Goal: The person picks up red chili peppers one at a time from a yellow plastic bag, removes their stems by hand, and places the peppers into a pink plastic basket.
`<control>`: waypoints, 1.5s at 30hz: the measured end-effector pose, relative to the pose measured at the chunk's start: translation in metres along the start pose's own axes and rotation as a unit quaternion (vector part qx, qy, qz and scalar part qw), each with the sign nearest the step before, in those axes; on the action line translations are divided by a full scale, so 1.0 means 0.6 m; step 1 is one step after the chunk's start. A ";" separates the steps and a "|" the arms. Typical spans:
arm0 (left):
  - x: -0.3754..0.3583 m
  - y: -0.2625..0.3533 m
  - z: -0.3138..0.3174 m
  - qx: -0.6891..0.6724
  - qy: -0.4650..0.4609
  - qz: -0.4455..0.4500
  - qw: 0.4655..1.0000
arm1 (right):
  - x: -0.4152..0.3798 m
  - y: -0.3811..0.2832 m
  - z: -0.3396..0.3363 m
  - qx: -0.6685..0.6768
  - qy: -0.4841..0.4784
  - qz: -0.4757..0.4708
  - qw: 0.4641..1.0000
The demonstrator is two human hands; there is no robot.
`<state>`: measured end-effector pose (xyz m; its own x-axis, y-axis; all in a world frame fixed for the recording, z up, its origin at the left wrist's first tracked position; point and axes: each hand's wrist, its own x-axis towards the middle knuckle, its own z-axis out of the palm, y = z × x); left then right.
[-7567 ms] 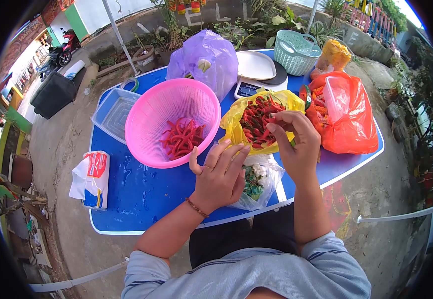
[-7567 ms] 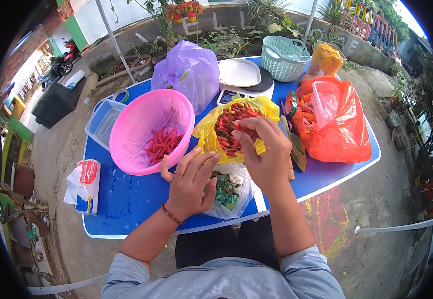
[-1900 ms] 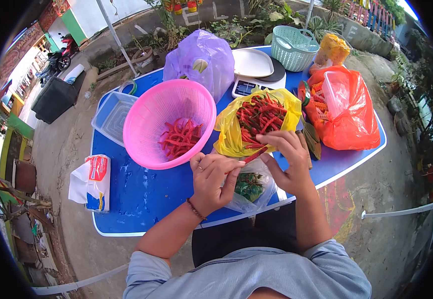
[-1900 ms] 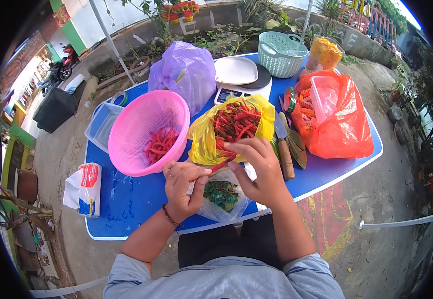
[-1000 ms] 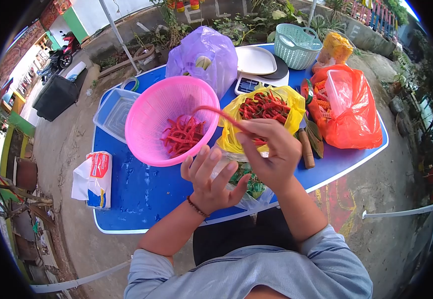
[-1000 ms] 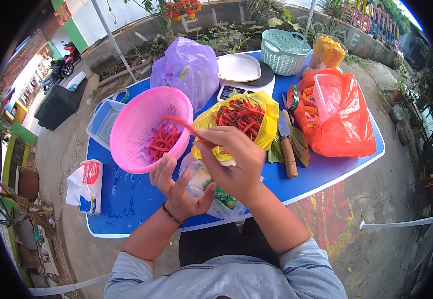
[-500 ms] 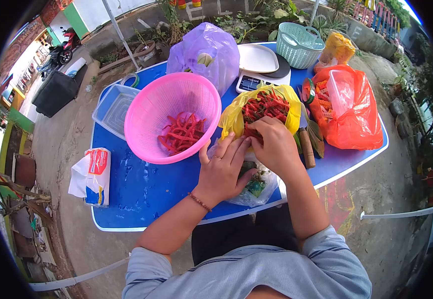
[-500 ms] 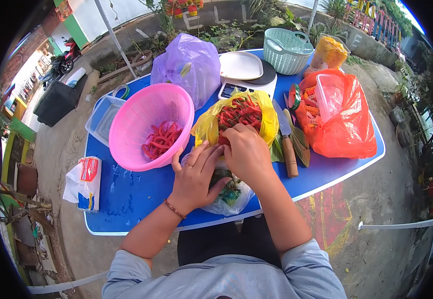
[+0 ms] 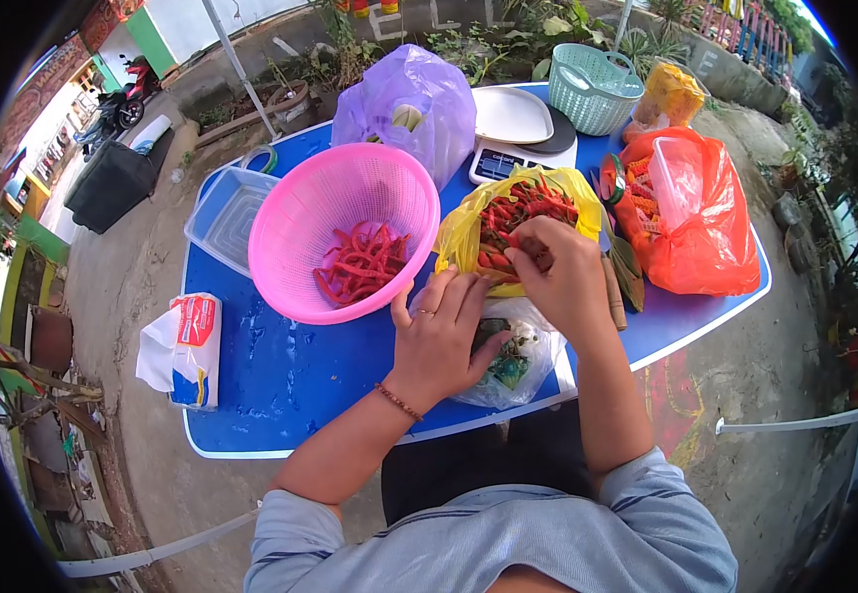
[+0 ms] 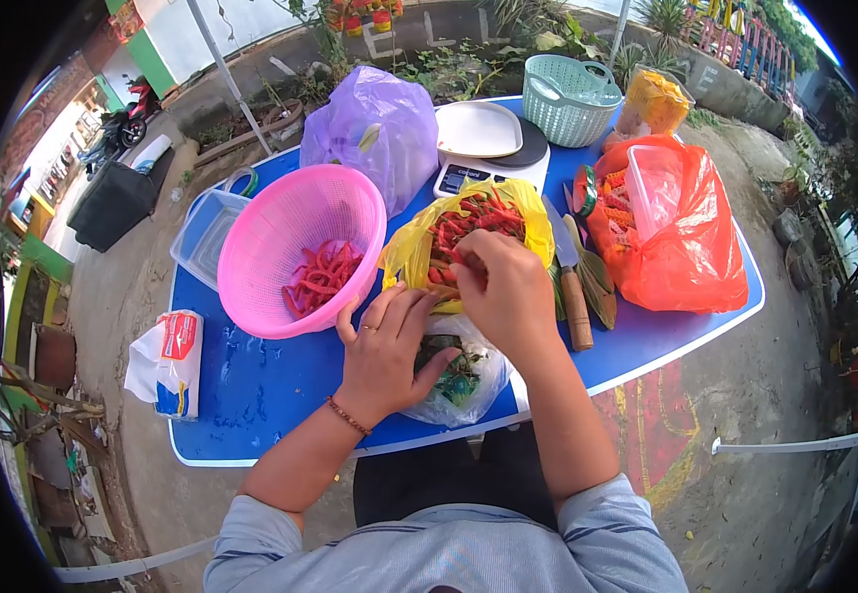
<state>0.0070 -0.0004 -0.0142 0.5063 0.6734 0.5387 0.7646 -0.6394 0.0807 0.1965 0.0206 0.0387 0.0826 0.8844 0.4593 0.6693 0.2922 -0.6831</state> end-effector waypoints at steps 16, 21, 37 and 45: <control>0.006 -0.018 -0.022 -0.208 0.128 0.097 0.965 | -0.017 -0.004 -0.009 0.161 0.210 -0.199 0.943; -0.004 -0.017 -0.026 -0.424 0.071 -0.033 0.903 | -0.068 -0.024 -0.004 0.083 0.132 -0.350 0.924; 0.005 -0.005 -0.042 -0.427 0.118 -0.084 0.893 | -0.104 -0.028 0.000 0.112 0.116 -0.211 0.964; 0.012 -0.008 -0.046 -0.208 0.189 0.094 0.955 | -0.119 -0.032 -0.005 0.095 0.057 -0.162 0.981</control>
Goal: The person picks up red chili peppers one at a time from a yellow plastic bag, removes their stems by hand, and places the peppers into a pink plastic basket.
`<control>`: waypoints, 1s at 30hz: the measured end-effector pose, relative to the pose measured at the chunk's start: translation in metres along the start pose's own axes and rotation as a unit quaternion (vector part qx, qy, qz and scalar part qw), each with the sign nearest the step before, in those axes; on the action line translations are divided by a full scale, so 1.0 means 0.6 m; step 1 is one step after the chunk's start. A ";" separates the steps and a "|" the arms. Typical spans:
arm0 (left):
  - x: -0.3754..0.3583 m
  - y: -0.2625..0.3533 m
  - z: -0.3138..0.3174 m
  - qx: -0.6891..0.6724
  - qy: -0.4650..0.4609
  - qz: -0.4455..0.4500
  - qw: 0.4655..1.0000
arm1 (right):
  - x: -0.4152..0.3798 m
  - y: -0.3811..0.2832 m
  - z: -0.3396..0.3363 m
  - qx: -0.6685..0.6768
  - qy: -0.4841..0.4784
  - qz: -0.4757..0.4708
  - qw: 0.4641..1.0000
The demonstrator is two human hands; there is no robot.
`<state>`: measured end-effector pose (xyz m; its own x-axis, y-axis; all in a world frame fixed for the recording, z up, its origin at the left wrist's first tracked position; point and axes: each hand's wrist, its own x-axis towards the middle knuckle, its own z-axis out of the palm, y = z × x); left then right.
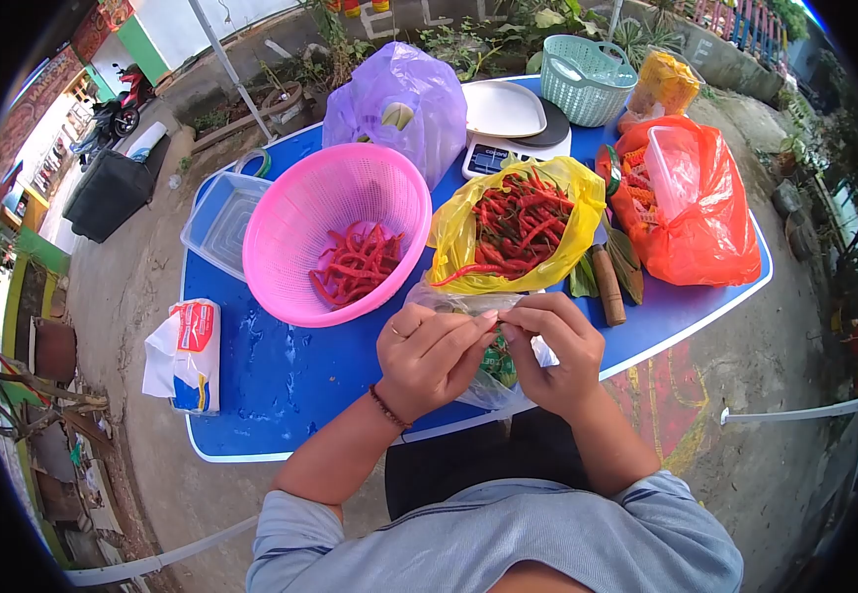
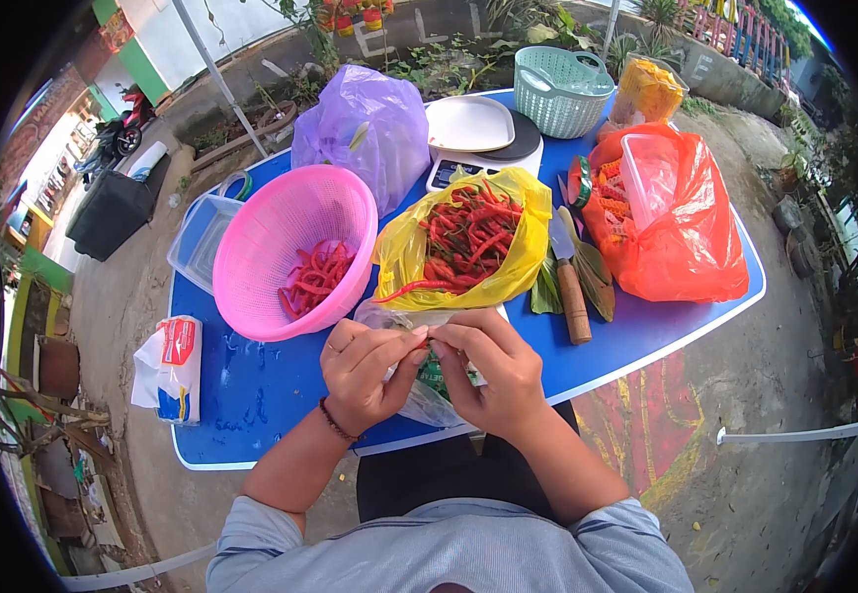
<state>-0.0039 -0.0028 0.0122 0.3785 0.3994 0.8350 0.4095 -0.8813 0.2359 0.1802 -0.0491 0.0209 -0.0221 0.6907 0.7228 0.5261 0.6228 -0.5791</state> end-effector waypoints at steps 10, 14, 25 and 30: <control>-0.001 0.004 0.000 0.012 -0.025 -0.028 0.999 | -0.018 -0.014 0.015 0.129 -0.026 0.143 0.981; -0.005 0.002 0.006 -0.003 -0.038 -0.047 0.998 | -0.022 -0.008 0.010 0.202 -0.052 0.211 0.955; -0.011 -0.004 0.011 -0.054 -0.033 -0.072 0.995 | -0.036 -0.002 0.014 0.289 -0.005 0.274 0.917; -0.002 -0.009 0.008 -0.026 -0.022 -0.053 0.998 | -0.018 -0.012 0.003 0.094 0.010 0.189 0.977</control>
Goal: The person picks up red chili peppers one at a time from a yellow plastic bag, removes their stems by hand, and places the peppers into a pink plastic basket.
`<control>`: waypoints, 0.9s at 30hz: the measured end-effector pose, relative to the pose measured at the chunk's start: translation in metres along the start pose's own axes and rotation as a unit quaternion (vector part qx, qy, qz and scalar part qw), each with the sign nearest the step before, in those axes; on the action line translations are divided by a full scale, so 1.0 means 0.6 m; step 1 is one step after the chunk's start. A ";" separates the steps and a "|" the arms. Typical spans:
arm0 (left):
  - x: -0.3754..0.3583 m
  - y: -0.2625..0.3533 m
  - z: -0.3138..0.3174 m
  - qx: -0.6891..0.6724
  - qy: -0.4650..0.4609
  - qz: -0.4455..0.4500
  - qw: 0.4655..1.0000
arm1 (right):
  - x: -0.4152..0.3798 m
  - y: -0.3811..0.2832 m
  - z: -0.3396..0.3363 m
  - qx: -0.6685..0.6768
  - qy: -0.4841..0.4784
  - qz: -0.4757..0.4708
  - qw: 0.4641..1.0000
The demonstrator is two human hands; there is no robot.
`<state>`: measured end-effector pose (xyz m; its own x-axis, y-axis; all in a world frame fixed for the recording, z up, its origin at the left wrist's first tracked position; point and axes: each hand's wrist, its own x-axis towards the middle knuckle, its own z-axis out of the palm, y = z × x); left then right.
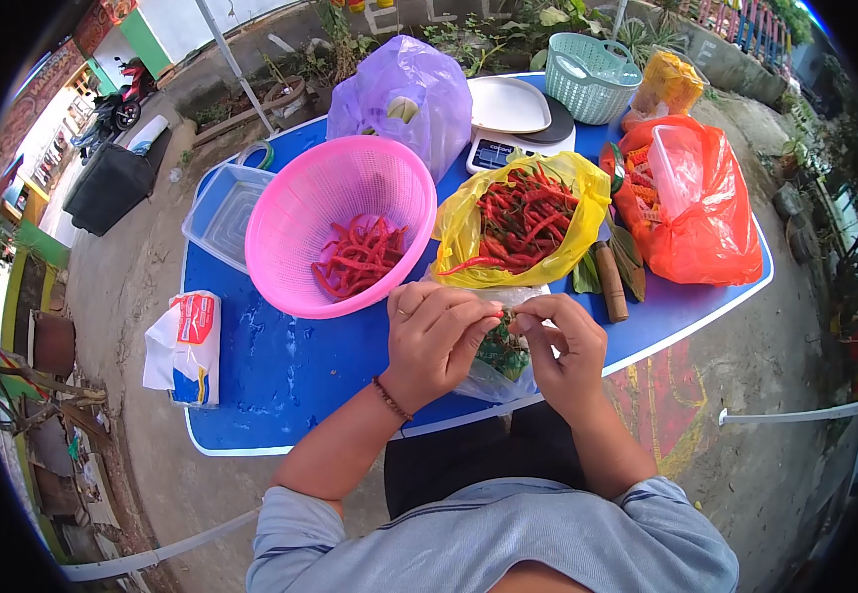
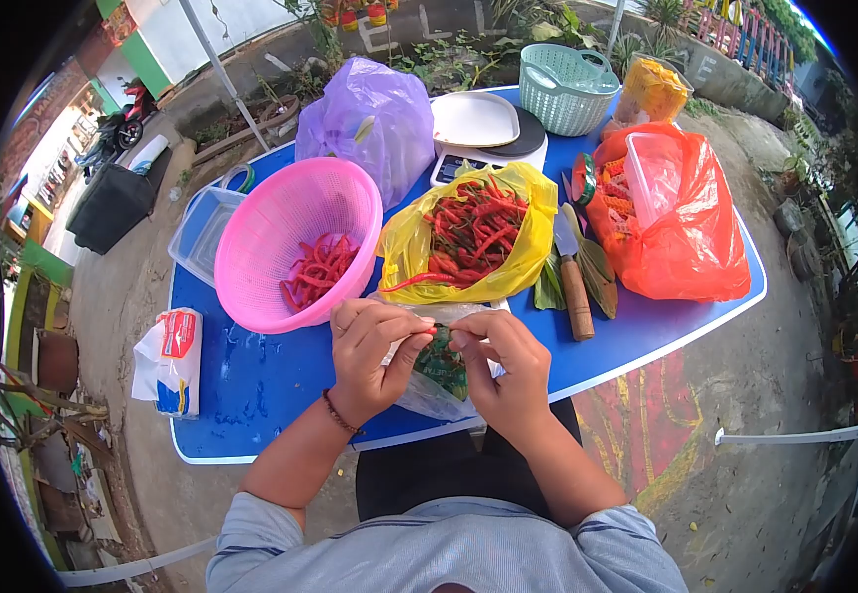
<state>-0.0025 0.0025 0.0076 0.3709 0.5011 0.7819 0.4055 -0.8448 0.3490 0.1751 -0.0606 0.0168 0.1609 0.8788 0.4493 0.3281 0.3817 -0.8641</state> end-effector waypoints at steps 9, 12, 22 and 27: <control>-0.004 -0.001 0.005 0.012 0.008 -0.003 1.000 | -0.004 0.012 -0.002 -0.037 -0.001 -0.056 0.998; -0.001 -0.002 0.003 0.013 0.004 0.017 1.000 | -0.004 0.015 -0.003 -0.016 -0.002 -0.068 0.998; -0.013 -0.005 0.008 0.015 -0.002 0.028 0.999 | -0.002 0.009 -0.003 -0.025 0.008 -0.100 0.995; -0.016 -0.005 0.009 0.022 0.008 0.043 0.999 | -0.001 0.008 -0.006 -0.046 0.013 -0.123 0.991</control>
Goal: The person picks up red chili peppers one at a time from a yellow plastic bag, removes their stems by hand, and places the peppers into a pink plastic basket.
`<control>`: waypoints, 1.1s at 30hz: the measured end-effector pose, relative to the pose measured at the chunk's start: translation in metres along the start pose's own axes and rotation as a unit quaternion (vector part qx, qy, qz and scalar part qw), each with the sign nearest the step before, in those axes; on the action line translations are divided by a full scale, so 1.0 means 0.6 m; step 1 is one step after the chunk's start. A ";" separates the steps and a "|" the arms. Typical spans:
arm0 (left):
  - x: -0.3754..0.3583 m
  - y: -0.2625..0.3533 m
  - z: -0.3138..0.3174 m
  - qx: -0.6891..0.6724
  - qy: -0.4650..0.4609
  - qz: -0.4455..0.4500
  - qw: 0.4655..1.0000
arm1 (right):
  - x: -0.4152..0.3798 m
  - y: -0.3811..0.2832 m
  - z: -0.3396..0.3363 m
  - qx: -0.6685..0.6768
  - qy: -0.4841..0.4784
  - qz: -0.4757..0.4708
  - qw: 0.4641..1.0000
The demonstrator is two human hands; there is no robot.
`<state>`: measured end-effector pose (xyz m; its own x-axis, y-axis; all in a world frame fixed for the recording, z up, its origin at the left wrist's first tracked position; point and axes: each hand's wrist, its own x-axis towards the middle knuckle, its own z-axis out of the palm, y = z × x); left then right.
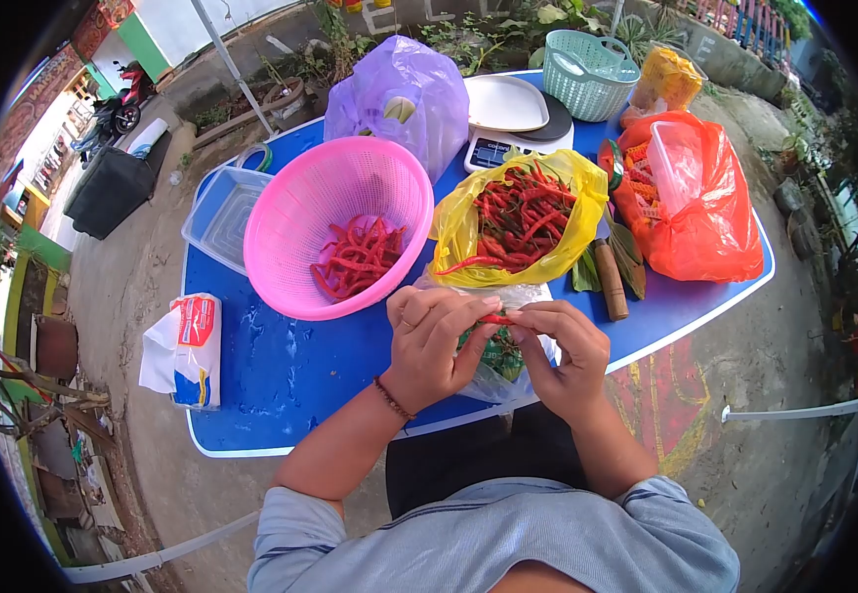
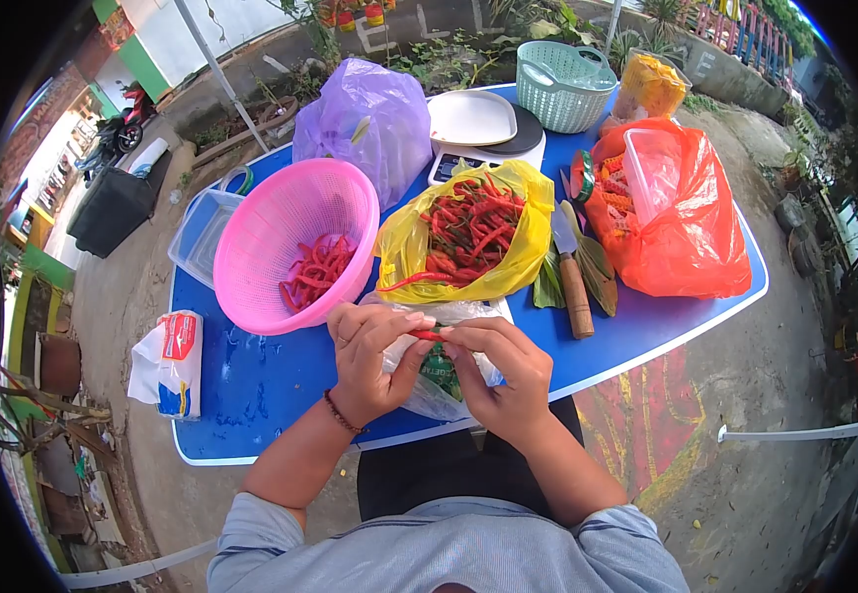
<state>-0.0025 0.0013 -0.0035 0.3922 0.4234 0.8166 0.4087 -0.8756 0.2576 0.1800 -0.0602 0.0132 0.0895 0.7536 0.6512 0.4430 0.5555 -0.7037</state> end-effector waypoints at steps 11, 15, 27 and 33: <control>-0.005 0.003 0.005 0.022 0.094 0.006 0.995 | -0.001 0.002 0.005 0.002 0.033 -0.070 0.997; -0.007 0.004 0.003 0.043 0.087 0.018 0.995 | 0.001 0.002 0.011 0.009 0.039 -0.076 0.996; -0.022 0.001 0.004 0.088 0.141 0.025 0.986 | 0.087 0.002 0.065 0.021 0.145 -0.175 0.974; -0.020 -0.002 0.000 0.138 0.157 -0.005 0.978 | 0.121 -0.003 0.099 0.013 0.066 -0.147 0.987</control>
<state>-0.0079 -0.0030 -0.0136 0.1324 0.3017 0.9442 0.6350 -0.7572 0.1530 0.1327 0.0144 0.0445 0.0769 0.5079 0.8580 0.4443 0.7529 -0.4855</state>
